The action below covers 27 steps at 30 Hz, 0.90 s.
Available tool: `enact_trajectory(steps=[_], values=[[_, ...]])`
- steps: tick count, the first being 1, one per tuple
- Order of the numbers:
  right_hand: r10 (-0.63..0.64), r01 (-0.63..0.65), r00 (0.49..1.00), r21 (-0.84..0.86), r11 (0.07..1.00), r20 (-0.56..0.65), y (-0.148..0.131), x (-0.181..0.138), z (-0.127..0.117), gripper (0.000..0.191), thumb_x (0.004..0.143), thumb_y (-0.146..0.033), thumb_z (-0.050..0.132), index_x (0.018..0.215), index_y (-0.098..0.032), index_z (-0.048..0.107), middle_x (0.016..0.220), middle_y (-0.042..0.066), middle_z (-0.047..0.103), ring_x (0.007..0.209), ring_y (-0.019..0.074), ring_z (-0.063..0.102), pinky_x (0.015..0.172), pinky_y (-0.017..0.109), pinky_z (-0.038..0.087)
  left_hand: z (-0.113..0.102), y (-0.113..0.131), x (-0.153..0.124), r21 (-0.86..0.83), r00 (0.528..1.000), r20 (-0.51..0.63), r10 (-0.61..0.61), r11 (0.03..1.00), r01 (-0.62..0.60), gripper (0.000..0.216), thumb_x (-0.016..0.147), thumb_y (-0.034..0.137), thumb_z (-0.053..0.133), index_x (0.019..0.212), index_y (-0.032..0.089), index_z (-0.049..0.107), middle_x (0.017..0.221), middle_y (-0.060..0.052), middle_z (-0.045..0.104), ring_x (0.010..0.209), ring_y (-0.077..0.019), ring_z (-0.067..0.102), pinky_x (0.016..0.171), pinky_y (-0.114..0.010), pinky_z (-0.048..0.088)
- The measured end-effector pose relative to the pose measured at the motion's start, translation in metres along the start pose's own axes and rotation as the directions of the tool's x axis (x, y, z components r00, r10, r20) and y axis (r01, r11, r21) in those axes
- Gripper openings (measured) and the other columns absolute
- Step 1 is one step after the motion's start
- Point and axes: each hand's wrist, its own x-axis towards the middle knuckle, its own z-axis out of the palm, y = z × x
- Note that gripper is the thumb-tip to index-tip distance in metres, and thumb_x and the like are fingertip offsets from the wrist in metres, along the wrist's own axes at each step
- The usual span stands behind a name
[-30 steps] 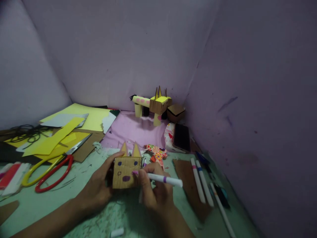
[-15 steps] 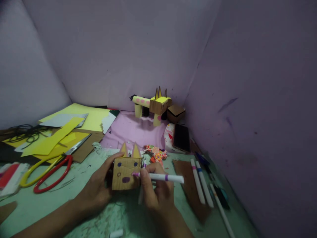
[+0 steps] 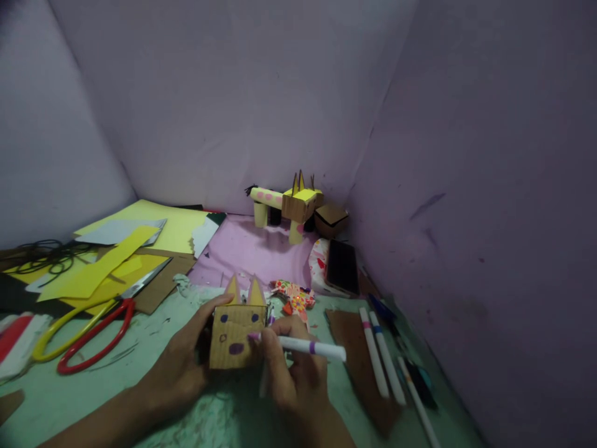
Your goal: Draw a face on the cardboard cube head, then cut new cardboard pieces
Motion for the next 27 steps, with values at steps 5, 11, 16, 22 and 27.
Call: enact_trajectory(steps=[5, 11, 16, 22, 27], values=[[-0.013, 0.013, 1.000, 0.014, 1.000, -0.010, 0.0008, 0.0004, 0.0005, 0.028, 0.094, -0.037, 0.053, 0.071, -0.021, 0.055, 0.056, -0.005, 0.046, 0.048, 0.0106, 0.040, 0.046, 0.025, 0.028, -0.0002, -0.0022, 0.0000, 0.013, 0.999, -0.013, 0.039, 0.999, -0.038, 0.074, 0.075, 0.015, 0.063, 0.141, 0.027, 0.032, 0.135, -0.010, 0.057, 0.114, -0.0280, 0.063, 0.096, -0.038, 0.053], [0.009, -0.009, 1.000, 0.018, 1.000, -0.024, 0.0019, -0.0006, 0.0015, 0.029, 0.093, -0.039, 0.053, 0.072, -0.021, 0.057, 0.055, -0.004, 0.048, 0.047, 0.0111, 0.041, 0.043, 0.024, 0.027, -0.0003, -0.0008, -0.0002, 0.001, 1.000, 0.004, 0.012, 1.000, -0.012, 0.074, 0.077, 0.016, 0.063, 0.142, 0.028, 0.030, 0.136, -0.009, 0.057, 0.117, -0.0271, 0.061, 0.097, -0.038, 0.052], [0.007, -0.007, 1.000, 0.032, 0.999, 0.000, -0.0002, 0.0001, 0.0021, 0.030, 0.094, -0.041, 0.054, 0.071, -0.021, 0.057, 0.053, -0.005, 0.046, 0.045, 0.0107, 0.039, 0.043, 0.025, 0.026, -0.0007, 0.0009, -0.0010, 0.001, 1.000, 0.001, -0.003, 1.000, 0.003, 0.074, 0.077, 0.019, 0.065, 0.142, 0.027, 0.031, 0.135, -0.010, 0.058, 0.117, -0.0282, 0.062, 0.100, -0.040, 0.051], [-0.008, 0.008, 1.000, 0.005, 1.000, -0.027, -0.0005, 0.0010, 0.0017, 0.030, 0.095, -0.038, 0.052, 0.070, -0.021, 0.055, 0.054, -0.005, 0.045, 0.045, 0.0104, 0.038, 0.043, 0.025, 0.025, -0.0012, 0.0030, -0.0001, -0.006, 1.000, 0.010, 0.004, 1.000, -0.004, 0.073, 0.077, 0.017, 0.064, 0.141, 0.029, 0.031, 0.135, -0.008, 0.058, 0.116, -0.0267, 0.062, 0.098, -0.037, 0.052], [-0.015, 0.015, 0.999, -0.004, 1.000, -0.036, 0.0008, 0.0012, 0.0019, 0.026, 0.093, -0.036, 0.055, 0.072, -0.021, 0.057, 0.056, -0.004, 0.048, 0.046, 0.0103, 0.040, 0.043, 0.024, 0.028, -0.0015, 0.0038, -0.0006, 0.009, 1.000, 0.004, -0.007, 1.000, 0.007, 0.073, 0.077, 0.014, 0.062, 0.141, 0.029, 0.030, 0.134, -0.007, 0.058, 0.115, -0.0258, 0.062, 0.098, -0.038, 0.051]])
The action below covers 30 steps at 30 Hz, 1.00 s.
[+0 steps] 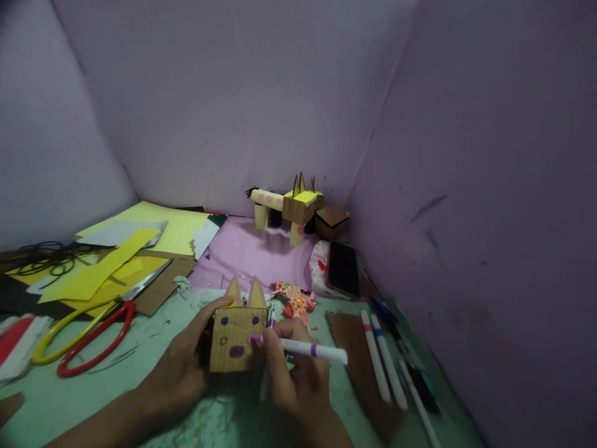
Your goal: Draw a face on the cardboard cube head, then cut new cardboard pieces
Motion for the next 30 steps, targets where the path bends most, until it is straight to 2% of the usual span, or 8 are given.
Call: enact_trajectory(steps=[9, 17, 25, 30], values=[[-0.004, 0.004, 1.000, -0.021, 1.000, -0.004, -0.0008, 0.0000, -0.0002, 0.025, 0.094, -0.034, 0.053, 0.073, -0.022, 0.056, 0.056, -0.005, 0.046, 0.046, 0.0099, 0.039, 0.043, 0.024, 0.026, 0.0004, -0.0030, 0.0007, 0.002, 1.000, 0.005, 0.022, 1.000, -0.022, 0.073, 0.078, 0.017, 0.063, 0.141, 0.027, 0.029, 0.138, -0.011, 0.054, 0.118, -0.0281, 0.060, 0.101, -0.042, 0.050], [0.010, -0.010, 1.000, -0.021, 1.000, 0.006, 0.0000, -0.0006, -0.0002, 0.025, 0.094, -0.035, 0.051, 0.073, -0.022, 0.055, 0.056, -0.005, 0.044, 0.046, 0.0106, 0.036, 0.042, 0.024, 0.024, 0.0017, -0.0052, 0.0017, 0.005, 1.000, -0.008, 0.015, 1.000, -0.015, 0.073, 0.076, 0.017, 0.063, 0.141, 0.027, 0.030, 0.135, -0.010, 0.057, 0.114, -0.0279, 0.063, 0.096, -0.040, 0.053], [-0.029, 0.028, 0.999, 0.006, 1.000, 0.034, -0.0008, 0.0005, -0.0010, 0.023, 0.092, -0.033, 0.054, 0.073, -0.022, 0.057, 0.056, -0.004, 0.050, 0.047, 0.0110, 0.042, 0.045, 0.024, 0.029, 0.0022, -0.0068, 0.0001, 0.007, 1.000, -0.011, 0.012, 1.000, -0.012, 0.074, 0.077, 0.017, 0.063, 0.142, 0.027, 0.030, 0.137, -0.010, 0.056, 0.119, -0.0296, 0.060, 0.103, -0.045, 0.048], [0.028, -0.028, 1.000, -0.002, 1.000, 0.012, -0.0010, -0.0004, -0.0010, 0.025, 0.093, -0.035, 0.053, 0.072, -0.021, 0.055, 0.055, -0.005, 0.048, 0.046, 0.0097, 0.041, 0.044, 0.023, 0.027, 0.0020, -0.0078, -0.0011, 0.012, 0.999, -0.027, 0.029, 1.000, -0.029, 0.075, 0.075, 0.017, 0.064, 0.141, 0.027, 0.031, 0.138, -0.011, 0.055, 0.119, -0.0297, 0.060, 0.102, -0.044, 0.049]])
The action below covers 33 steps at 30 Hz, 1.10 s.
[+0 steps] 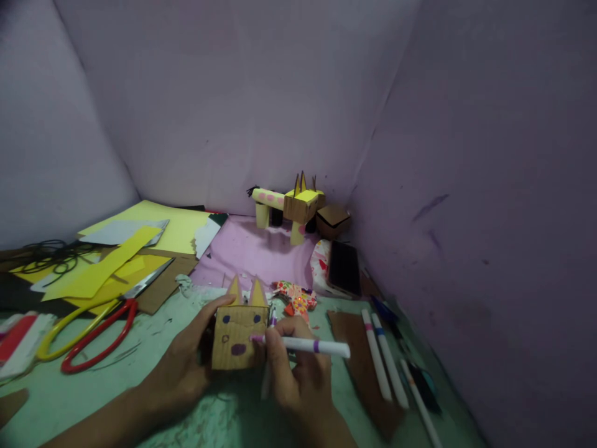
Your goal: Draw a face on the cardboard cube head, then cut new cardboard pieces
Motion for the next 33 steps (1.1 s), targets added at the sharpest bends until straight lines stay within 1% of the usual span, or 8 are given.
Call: enact_trajectory(steps=[6, 10, 13, 18, 21, 23, 28, 33], values=[[-0.013, 0.013, 1.000, 0.002, 1.000, 0.014, 0.0009, 0.0000, -0.0005, 0.025, 0.092, -0.037, 0.054, 0.073, -0.021, 0.056, 0.055, -0.005, 0.047, 0.047, 0.0101, 0.040, 0.047, 0.024, 0.027, -0.0007, 0.0013, 0.0001, 0.021, 1.000, 0.000, 0.005, 1.000, -0.005, 0.074, 0.076, 0.017, 0.062, 0.142, 0.029, 0.030, 0.136, -0.009, 0.056, 0.116, -0.0287, 0.061, 0.099, -0.043, 0.050], [0.037, -0.037, 0.999, -0.012, 0.999, 0.016, 0.0013, -0.0007, -0.0014, 0.030, 0.093, -0.040, 0.052, 0.071, -0.021, 0.055, 0.055, -0.005, 0.046, 0.048, 0.0111, 0.040, 0.047, 0.025, 0.028, 0.0000, 0.0014, 0.0006, 0.003, 1.000, 0.006, 0.001, 1.000, -0.001, 0.071, 0.076, 0.017, 0.062, 0.140, 0.027, 0.032, 0.135, -0.011, 0.057, 0.116, -0.0290, 0.062, 0.098, -0.044, 0.051], [0.082, -0.082, 0.997, -0.010, 0.997, 0.004, 0.0017, -0.0012, -0.0012, 0.030, 0.093, -0.043, 0.052, 0.073, -0.021, 0.056, 0.055, -0.005, 0.047, 0.049, 0.0115, 0.041, 0.048, 0.025, 0.027, 0.0006, 0.0026, 0.0016, -0.006, 1.000, 0.009, -0.004, 1.000, 0.004, 0.071, 0.077, 0.017, 0.063, 0.140, 0.026, 0.032, 0.134, -0.011, 0.058, 0.115, -0.0285, 0.062, 0.098, -0.043, 0.051], [0.027, -0.028, 1.000, 0.043, 0.999, 0.015, 0.0012, -0.0002, -0.0003, 0.029, 0.093, -0.041, 0.053, 0.072, -0.022, 0.055, 0.058, -0.005, 0.046, 0.051, 0.0108, 0.040, 0.050, 0.025, 0.027, 0.0003, 0.0047, 0.0023, -0.052, 0.999, 0.021, -0.027, 0.998, 0.028, 0.072, 0.077, 0.018, 0.065, 0.140, 0.027, 0.032, 0.131, -0.009, 0.060, 0.112, -0.0268, 0.064, 0.097, -0.039, 0.053], [0.055, -0.055, 0.998, 0.032, 0.998, 0.010, 0.0000, 0.0004, -0.0004, 0.030, 0.094, -0.041, 0.052, 0.071, -0.022, 0.055, 0.057, -0.005, 0.045, 0.050, 0.0107, 0.039, 0.048, 0.026, 0.026, -0.0004, 0.0042, 0.0020, -0.027, 1.000, 0.015, -0.010, 1.000, 0.011, 0.072, 0.076, 0.017, 0.064, 0.140, 0.027, 0.033, 0.134, -0.009, 0.059, 0.115, -0.0279, 0.062, 0.101, -0.042, 0.050], [0.058, -0.058, 0.998, 0.022, 0.998, 0.008, -0.0011, 0.0002, -0.0007, 0.030, 0.093, -0.043, 0.054, 0.072, -0.021, 0.056, 0.057, -0.005, 0.046, 0.050, 0.0107, 0.040, 0.048, 0.026, 0.026, -0.0008, 0.0040, 0.0018, -0.020, 1.000, 0.007, -0.004, 1.000, 0.005, 0.072, 0.075, 0.017, 0.063, 0.140, 0.026, 0.033, 0.134, -0.010, 0.058, 0.115, -0.0287, 0.062, 0.101, -0.043, 0.050], [0.036, -0.036, 0.999, 0.035, 0.999, 0.016, -0.0028, -0.0011, -0.0009, 0.030, 0.094, -0.043, 0.053, 0.073, -0.021, 0.057, 0.058, -0.005, 0.048, 0.050, 0.0106, 0.042, 0.050, 0.026, 0.028, -0.0008, 0.0060, 0.0017, -0.046, 0.999, 0.019, -0.038, 0.998, 0.039, 0.071, 0.077, 0.021, 0.065, 0.140, 0.025, 0.034, 0.128, -0.010, 0.063, 0.108, -0.0272, 0.066, 0.093, -0.038, 0.055], [-0.004, 0.004, 1.000, -0.005, 1.000, 0.020, -0.0030, 0.0002, -0.0016, 0.029, 0.094, -0.040, 0.053, 0.071, -0.021, 0.056, 0.058, -0.004, 0.049, 0.050, 0.0112, 0.042, 0.048, 0.026, 0.029, 0.0000, 0.0064, 0.0028, -0.031, 1.000, 0.015, -0.024, 0.999, 0.024, 0.071, 0.077, 0.019, 0.064, 0.141, 0.025, 0.033, 0.131, -0.009, 0.061, 0.112, -0.0268, 0.065, 0.095, -0.036, 0.054]])
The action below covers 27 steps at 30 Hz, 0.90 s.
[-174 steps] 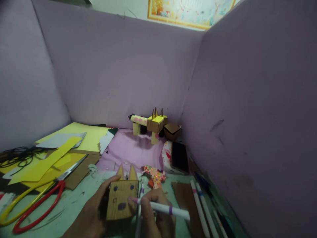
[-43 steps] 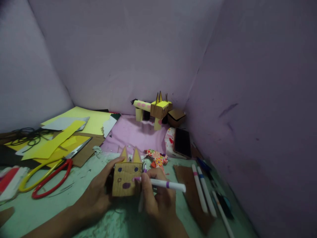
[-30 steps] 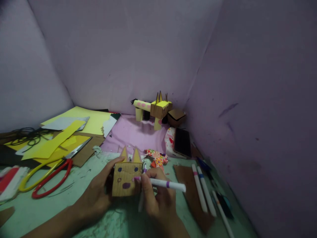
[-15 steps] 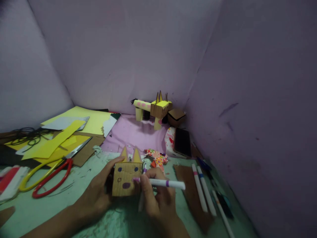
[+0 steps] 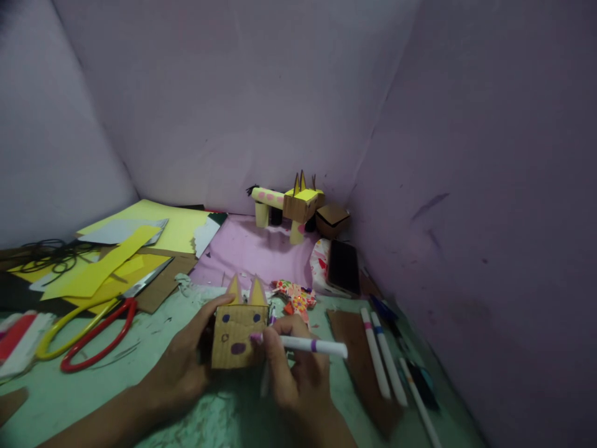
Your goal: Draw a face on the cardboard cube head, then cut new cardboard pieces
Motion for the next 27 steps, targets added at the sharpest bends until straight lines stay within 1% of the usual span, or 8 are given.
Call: enact_trajectory(steps=[3, 6, 12, 18, 23, 27], values=[[-0.028, 0.028, 1.000, -0.003, 1.000, -0.001, -0.0004, 0.0010, -0.0002, 0.029, 0.095, -0.038, 0.051, 0.072, -0.021, 0.056, 0.058, -0.004, 0.049, 0.048, 0.0110, 0.042, 0.046, 0.025, 0.028, -0.0001, -0.0001, 0.0004, 0.006, 1.000, -0.001, 0.002, 1.000, -0.002, 0.071, 0.077, 0.019, 0.064, 0.140, 0.025, 0.032, 0.131, -0.009, 0.061, 0.111, -0.0263, 0.065, 0.094, -0.036, 0.054], [-0.056, 0.056, 0.998, -0.008, 0.998, -0.001, -0.0007, 0.0016, 0.0001, 0.029, 0.095, -0.037, 0.052, 0.071, -0.021, 0.056, 0.056, -0.004, 0.049, 0.047, 0.0108, 0.042, 0.045, 0.025, 0.027, -0.0004, -0.0001, 0.0000, 0.022, 1.000, -0.013, 0.020, 1.000, -0.019, 0.069, 0.078, 0.019, 0.063, 0.140, 0.026, 0.033, 0.132, -0.009, 0.060, 0.112, -0.0267, 0.064, 0.097, -0.038, 0.053], [-0.089, 0.089, 0.996, -0.013, 0.996, -0.028, -0.0007, 0.0019, 0.0003, 0.027, 0.095, -0.034, 0.052, 0.072, -0.021, 0.056, 0.055, -0.005, 0.049, 0.045, 0.0101, 0.042, 0.046, 0.024, 0.031, -0.0006, 0.0009, -0.0011, -0.014, 1.000, 0.013, 0.006, 1.000, -0.006, 0.072, 0.076, 0.017, 0.064, 0.140, 0.027, 0.032, 0.131, -0.008, 0.060, 0.113, -0.0257, 0.064, 0.097, -0.037, 0.052], [-0.097, 0.095, 0.994, -0.034, 0.995, -0.048, 0.0002, 0.0015, 0.0009, 0.026, 0.095, -0.033, 0.051, 0.072, -0.021, 0.055, 0.056, -0.004, 0.048, 0.045, 0.0100, 0.040, 0.043, 0.024, 0.028, -0.0003, 0.0019, -0.0017, 0.003, 1.000, -0.003, 0.010, 1.000, -0.010, 0.071, 0.076, 0.014, 0.062, 0.139, 0.028, 0.032, 0.131, -0.007, 0.059, 0.113, -0.0248, 0.063, 0.096, -0.036, 0.052], [-0.085, 0.083, 0.995, -0.050, 0.995, -0.046, 0.0007, 0.0013, 0.0014, 0.027, 0.095, -0.033, 0.050, 0.071, -0.021, 0.054, 0.058, -0.003, 0.049, 0.046, 0.0101, 0.041, 0.041, 0.024, 0.025, -0.0002, 0.0020, -0.0001, 0.005, 1.000, 0.005, -0.005, 1.000, 0.005, 0.072, 0.076, 0.018, 0.064, 0.140, 0.025, 0.032, 0.133, -0.010, 0.058, 0.114, -0.0273, 0.062, 0.097, -0.039, 0.052], [-0.090, 0.089, 0.995, -0.034, 0.995, -0.039, -0.0009, 0.0008, 0.0020, 0.024, 0.095, -0.032, 0.051, 0.073, -0.021, 0.054, 0.057, -0.004, 0.048, 0.046, 0.0098, 0.040, 0.042, 0.024, 0.025, -0.0006, 0.0018, -0.0015, 0.012, 1.000, -0.002, 0.013, 1.000, -0.013, 0.071, 0.076, 0.017, 0.063, 0.140, 0.026, 0.032, 0.132, -0.009, 0.059, 0.114, -0.0270, 0.063, 0.097, -0.040, 0.051]])
